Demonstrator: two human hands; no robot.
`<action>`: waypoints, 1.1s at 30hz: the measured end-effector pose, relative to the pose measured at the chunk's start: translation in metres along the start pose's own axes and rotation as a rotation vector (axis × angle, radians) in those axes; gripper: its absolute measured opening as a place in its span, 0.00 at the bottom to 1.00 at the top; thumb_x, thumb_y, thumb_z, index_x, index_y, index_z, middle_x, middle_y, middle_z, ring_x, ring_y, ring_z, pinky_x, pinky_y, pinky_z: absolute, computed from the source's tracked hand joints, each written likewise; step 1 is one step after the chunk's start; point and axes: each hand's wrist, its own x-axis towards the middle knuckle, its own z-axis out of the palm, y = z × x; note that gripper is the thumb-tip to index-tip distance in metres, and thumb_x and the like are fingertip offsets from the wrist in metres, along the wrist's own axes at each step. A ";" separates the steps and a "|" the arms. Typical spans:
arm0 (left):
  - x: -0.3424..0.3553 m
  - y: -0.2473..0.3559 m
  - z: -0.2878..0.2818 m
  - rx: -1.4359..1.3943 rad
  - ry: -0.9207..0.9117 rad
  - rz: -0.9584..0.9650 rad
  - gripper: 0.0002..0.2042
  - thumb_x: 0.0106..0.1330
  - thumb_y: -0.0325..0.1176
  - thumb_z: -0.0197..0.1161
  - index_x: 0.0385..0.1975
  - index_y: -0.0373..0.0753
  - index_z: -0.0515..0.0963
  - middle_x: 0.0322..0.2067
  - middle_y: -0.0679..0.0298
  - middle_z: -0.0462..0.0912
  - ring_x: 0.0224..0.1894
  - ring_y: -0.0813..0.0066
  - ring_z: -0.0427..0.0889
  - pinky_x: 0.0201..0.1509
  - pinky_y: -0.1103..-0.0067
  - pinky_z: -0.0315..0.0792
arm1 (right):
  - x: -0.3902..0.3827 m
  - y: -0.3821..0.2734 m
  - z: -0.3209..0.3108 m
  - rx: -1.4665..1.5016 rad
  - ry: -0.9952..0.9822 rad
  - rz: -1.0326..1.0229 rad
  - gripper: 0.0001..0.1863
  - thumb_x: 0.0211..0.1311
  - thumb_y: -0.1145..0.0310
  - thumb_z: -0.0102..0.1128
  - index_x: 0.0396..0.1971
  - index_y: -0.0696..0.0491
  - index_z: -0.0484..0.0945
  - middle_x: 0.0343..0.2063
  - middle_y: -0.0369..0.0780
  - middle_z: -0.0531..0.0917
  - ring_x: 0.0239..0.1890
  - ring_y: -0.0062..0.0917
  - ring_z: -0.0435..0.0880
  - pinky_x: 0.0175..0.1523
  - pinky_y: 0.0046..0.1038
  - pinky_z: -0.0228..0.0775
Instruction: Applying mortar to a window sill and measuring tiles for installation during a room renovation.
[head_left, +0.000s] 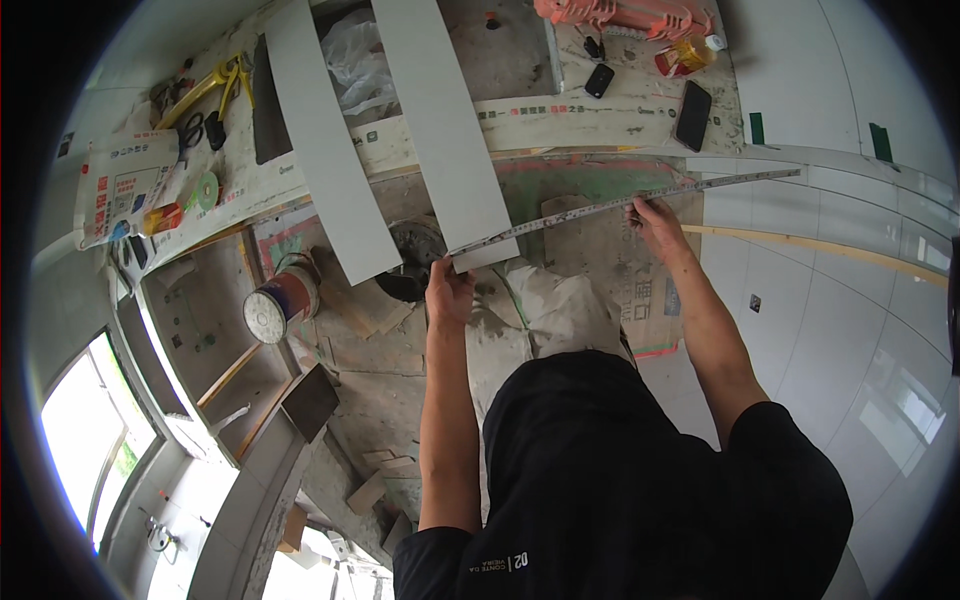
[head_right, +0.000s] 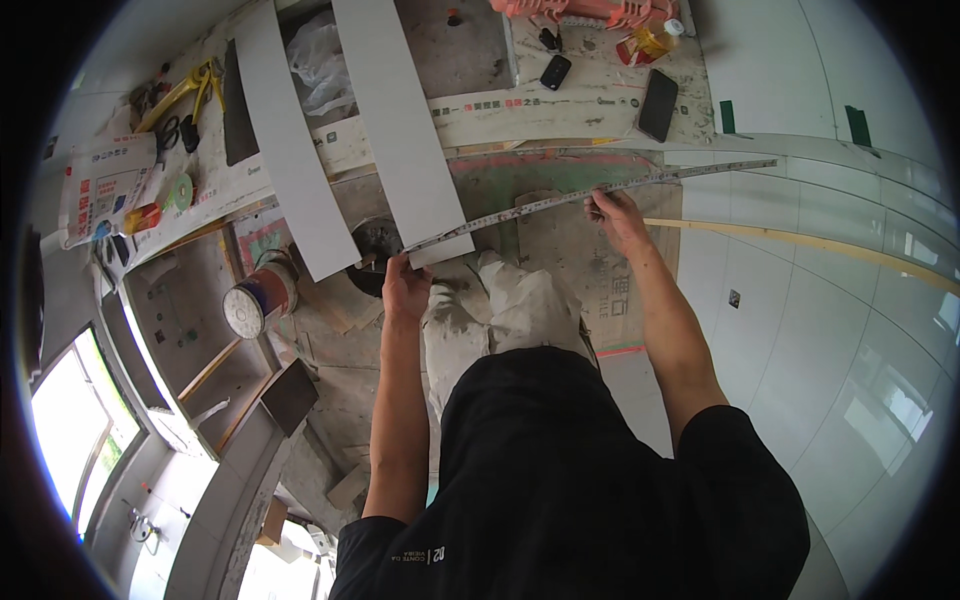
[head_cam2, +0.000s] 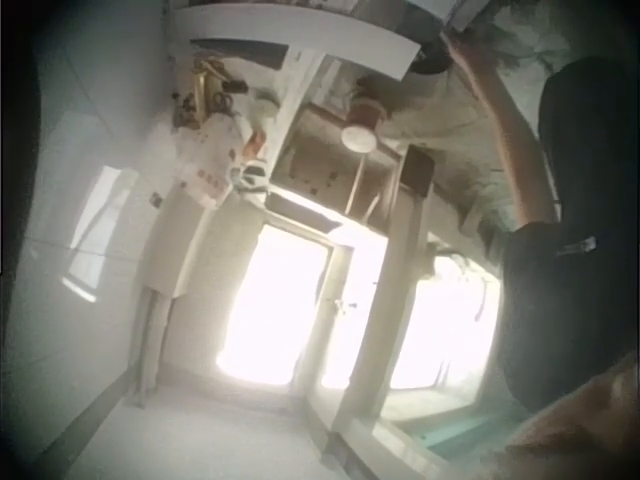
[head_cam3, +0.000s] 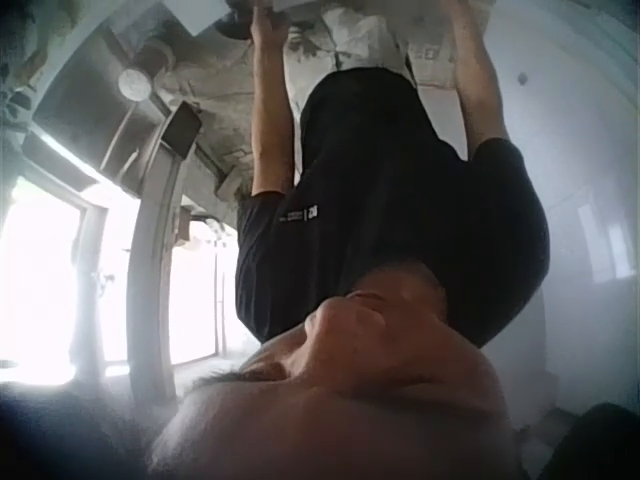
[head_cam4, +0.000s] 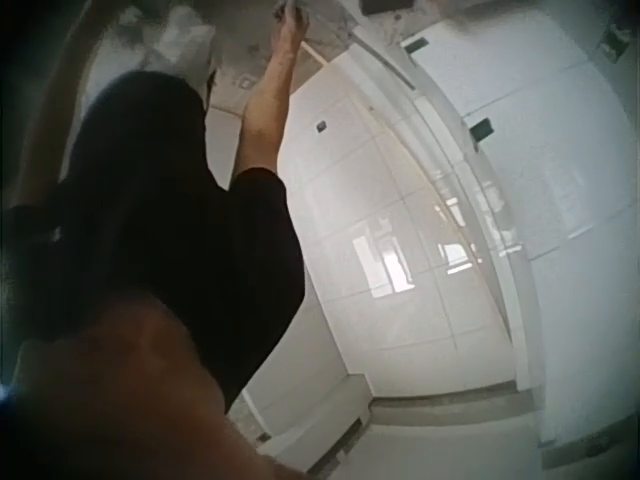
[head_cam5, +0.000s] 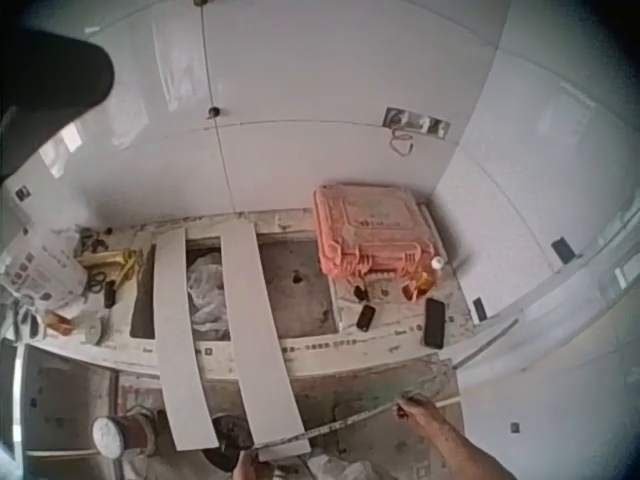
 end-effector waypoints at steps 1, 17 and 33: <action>-0.001 0.003 -0.004 -0.006 -0.014 -0.002 0.08 0.79 0.34 0.65 0.48 0.39 0.86 0.46 0.64 0.91 0.48 0.68 0.88 0.50 0.70 0.85 | 0.001 0.003 0.003 0.003 -0.009 0.007 0.11 0.79 0.62 0.74 0.51 0.50 0.86 0.44 0.36 0.90 0.46 0.25 0.88 0.54 0.31 0.79; 0.000 -0.003 -0.003 0.016 0.027 0.013 0.09 0.80 0.35 0.65 0.50 0.38 0.86 0.46 0.64 0.90 0.48 0.69 0.88 0.49 0.70 0.85 | 0.001 0.002 -0.003 0.042 -0.015 0.007 0.10 0.80 0.63 0.73 0.52 0.51 0.86 0.44 0.37 0.90 0.47 0.25 0.88 0.54 0.32 0.80; -0.021 0.006 0.027 0.522 0.165 0.225 0.17 0.82 0.38 0.62 0.60 0.37 0.89 0.53 0.65 0.93 0.50 0.73 0.90 0.52 0.71 0.83 | -0.035 -0.013 0.004 0.022 0.005 -0.029 0.08 0.83 0.67 0.68 0.52 0.53 0.84 0.44 0.38 0.88 0.47 0.26 0.87 0.54 0.32 0.80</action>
